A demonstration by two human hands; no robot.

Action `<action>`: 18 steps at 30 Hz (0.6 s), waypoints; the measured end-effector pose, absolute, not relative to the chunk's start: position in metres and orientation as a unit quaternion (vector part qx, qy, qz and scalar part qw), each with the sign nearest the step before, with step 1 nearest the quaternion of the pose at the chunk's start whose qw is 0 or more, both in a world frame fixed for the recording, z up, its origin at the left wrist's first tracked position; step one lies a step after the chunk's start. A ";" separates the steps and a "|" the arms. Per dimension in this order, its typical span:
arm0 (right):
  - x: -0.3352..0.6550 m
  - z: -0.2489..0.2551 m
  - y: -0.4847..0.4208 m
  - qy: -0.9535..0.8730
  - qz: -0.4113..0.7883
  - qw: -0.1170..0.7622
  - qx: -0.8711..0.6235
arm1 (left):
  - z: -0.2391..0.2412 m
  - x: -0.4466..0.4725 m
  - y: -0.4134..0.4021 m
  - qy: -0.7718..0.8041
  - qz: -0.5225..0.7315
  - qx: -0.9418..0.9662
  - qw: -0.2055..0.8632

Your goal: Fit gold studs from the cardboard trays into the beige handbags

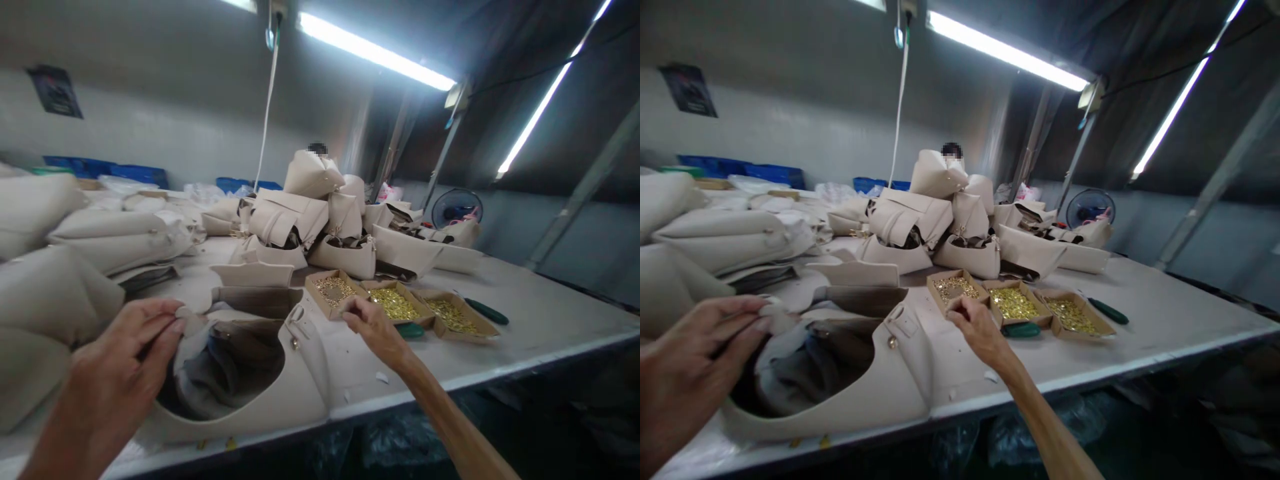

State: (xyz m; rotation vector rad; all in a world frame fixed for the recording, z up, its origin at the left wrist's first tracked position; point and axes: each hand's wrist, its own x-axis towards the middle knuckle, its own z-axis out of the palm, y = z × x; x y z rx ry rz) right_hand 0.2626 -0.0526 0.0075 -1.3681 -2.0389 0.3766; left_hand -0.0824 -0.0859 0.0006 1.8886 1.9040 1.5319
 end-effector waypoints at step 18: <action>0.068 0.058 -0.055 -0.803 0.318 0.417 -0.283 | 0.028 -0.070 -0.093 0.533 0.559 0.610 0.178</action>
